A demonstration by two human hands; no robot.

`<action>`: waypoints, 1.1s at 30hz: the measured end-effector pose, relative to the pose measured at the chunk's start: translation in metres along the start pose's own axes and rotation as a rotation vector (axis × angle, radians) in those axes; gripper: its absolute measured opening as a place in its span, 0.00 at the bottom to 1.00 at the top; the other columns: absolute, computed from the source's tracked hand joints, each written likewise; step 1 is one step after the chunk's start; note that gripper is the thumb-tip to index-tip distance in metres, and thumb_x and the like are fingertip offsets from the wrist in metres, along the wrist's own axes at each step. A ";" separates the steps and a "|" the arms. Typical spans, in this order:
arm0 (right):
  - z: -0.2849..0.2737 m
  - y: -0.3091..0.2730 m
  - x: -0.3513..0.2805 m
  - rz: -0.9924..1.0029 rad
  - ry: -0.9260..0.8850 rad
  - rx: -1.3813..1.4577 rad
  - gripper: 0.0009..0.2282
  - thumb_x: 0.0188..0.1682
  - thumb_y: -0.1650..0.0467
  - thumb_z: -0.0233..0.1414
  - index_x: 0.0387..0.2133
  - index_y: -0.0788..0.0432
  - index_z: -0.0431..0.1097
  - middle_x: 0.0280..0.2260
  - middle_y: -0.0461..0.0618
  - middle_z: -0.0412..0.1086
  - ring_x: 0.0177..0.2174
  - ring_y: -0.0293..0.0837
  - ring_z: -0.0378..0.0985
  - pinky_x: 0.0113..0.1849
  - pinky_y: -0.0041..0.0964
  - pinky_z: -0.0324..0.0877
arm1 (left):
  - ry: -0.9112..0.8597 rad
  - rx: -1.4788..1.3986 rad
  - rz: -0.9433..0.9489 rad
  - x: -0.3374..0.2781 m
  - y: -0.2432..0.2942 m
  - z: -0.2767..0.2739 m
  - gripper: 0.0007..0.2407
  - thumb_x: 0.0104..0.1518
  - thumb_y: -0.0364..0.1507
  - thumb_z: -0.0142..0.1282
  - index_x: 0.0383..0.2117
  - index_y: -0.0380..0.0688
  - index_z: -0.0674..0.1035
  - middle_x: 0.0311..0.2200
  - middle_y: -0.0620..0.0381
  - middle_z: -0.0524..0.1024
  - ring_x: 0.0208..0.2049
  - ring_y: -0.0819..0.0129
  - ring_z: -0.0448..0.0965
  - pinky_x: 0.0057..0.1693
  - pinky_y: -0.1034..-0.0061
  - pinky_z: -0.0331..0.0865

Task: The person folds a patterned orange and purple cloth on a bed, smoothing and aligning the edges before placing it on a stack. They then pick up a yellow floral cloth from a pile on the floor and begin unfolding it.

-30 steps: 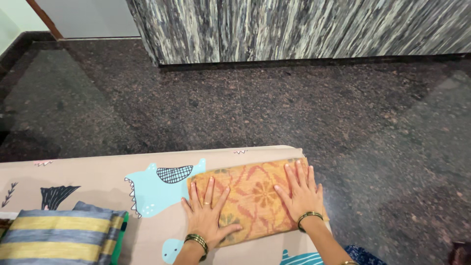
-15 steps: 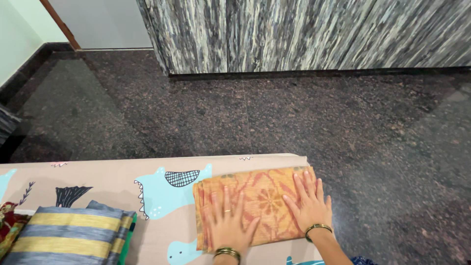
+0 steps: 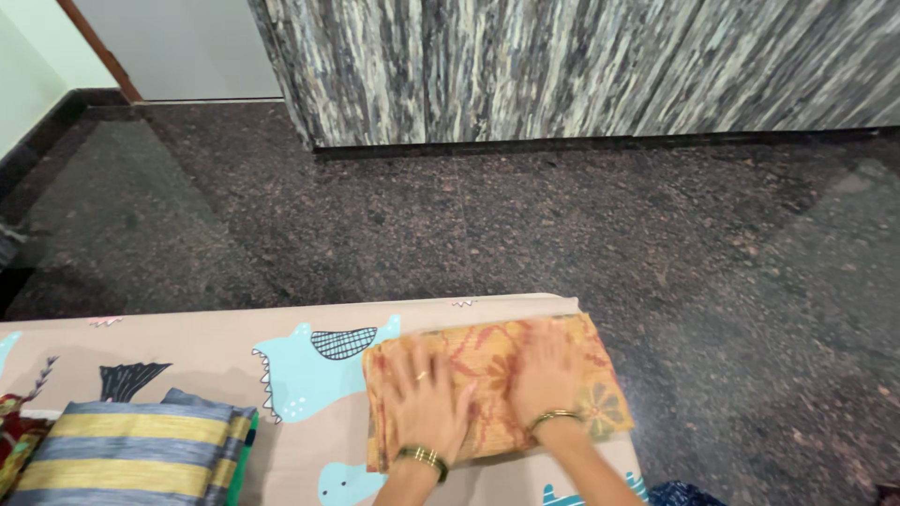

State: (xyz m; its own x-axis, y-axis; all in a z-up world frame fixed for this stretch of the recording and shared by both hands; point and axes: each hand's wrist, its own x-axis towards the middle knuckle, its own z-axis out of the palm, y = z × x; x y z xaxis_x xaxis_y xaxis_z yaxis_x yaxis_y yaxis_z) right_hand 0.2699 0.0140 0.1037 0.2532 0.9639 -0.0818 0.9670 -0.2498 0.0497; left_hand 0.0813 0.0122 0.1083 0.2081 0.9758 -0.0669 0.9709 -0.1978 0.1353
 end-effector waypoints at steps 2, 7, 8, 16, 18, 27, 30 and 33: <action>0.012 -0.033 0.006 -0.226 0.157 0.249 0.26 0.55 0.64 0.40 0.68 0.54 0.52 0.70 0.52 0.48 0.70 0.51 0.42 0.67 0.53 0.41 | 0.448 0.129 0.287 0.034 0.011 0.013 0.30 0.68 0.52 0.42 0.71 0.49 0.60 0.75 0.51 0.44 0.76 0.52 0.37 0.73 0.47 0.33; 0.013 -0.015 0.020 -0.267 -0.071 0.082 0.32 0.51 0.53 0.40 0.68 0.48 0.45 0.70 0.46 0.40 0.68 0.48 0.37 0.63 0.57 0.36 | 0.382 -0.154 0.303 0.040 -0.022 0.012 0.33 0.57 0.57 0.40 0.68 0.56 0.58 0.71 0.56 0.42 0.71 0.50 0.37 0.69 0.40 0.32; 0.009 0.006 0.024 -0.197 -0.063 0.072 0.35 0.50 0.49 0.40 0.68 0.49 0.44 0.70 0.45 0.40 0.68 0.47 0.37 0.64 0.56 0.36 | 0.527 -0.098 0.360 0.030 -0.031 0.007 0.34 0.54 0.58 0.41 0.66 0.58 0.58 0.70 0.55 0.42 0.69 0.47 0.37 0.67 0.37 0.33; 0.016 0.055 0.014 -0.096 0.204 0.041 0.39 0.48 0.46 0.41 0.70 0.51 0.43 0.70 0.48 0.39 0.68 0.50 0.37 0.61 0.61 0.38 | 0.064 -0.197 0.068 0.006 -0.072 0.005 0.37 0.54 0.56 0.44 0.71 0.64 0.52 0.75 0.53 0.34 0.73 0.50 0.36 0.67 0.43 0.36; 0.024 0.057 0.005 -0.201 0.303 0.108 0.39 0.46 0.46 0.43 0.67 0.52 0.43 0.69 0.52 0.40 0.67 0.52 0.37 0.60 0.61 0.40 | 0.177 -0.207 0.117 0.006 -0.089 0.023 0.38 0.52 0.56 0.46 0.71 0.61 0.52 0.74 0.48 0.37 0.72 0.51 0.40 0.66 0.45 0.38; 0.011 0.066 0.000 -0.230 0.144 0.107 0.38 0.48 0.47 0.43 0.70 0.49 0.44 0.72 0.49 0.39 0.68 0.52 0.37 0.61 0.62 0.39 | -0.110 -0.032 0.024 0.008 -0.091 0.012 0.37 0.56 0.57 0.42 0.72 0.65 0.47 0.75 0.50 0.35 0.72 0.57 0.34 0.69 0.47 0.32; 0.001 0.041 -0.010 -0.145 0.010 -0.106 0.35 0.52 0.50 0.39 0.71 0.53 0.42 0.72 0.52 0.37 0.67 0.54 0.36 0.62 0.65 0.36 | -0.266 -0.030 -0.061 0.013 -0.079 -0.011 0.34 0.60 0.55 0.41 0.72 0.62 0.48 0.74 0.48 0.33 0.73 0.51 0.31 0.69 0.46 0.30; 0.005 -0.008 -0.028 -0.136 0.023 0.122 0.28 0.54 0.56 0.40 0.65 0.55 0.50 0.70 0.52 0.40 0.69 0.55 0.36 0.63 0.62 0.37 | -0.175 0.136 -0.088 0.008 -0.028 -0.001 0.28 0.63 0.49 0.40 0.69 0.55 0.56 0.73 0.44 0.38 0.73 0.39 0.33 0.70 0.45 0.30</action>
State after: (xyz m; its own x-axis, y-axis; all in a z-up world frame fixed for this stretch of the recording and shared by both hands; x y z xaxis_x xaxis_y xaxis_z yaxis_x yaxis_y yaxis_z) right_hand 0.2552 -0.0115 0.1002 0.1211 0.9910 -0.0565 0.9888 -0.1254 -0.0814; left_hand 0.0560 0.0258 0.1046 0.1282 0.9612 -0.2441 0.9907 -0.1353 -0.0125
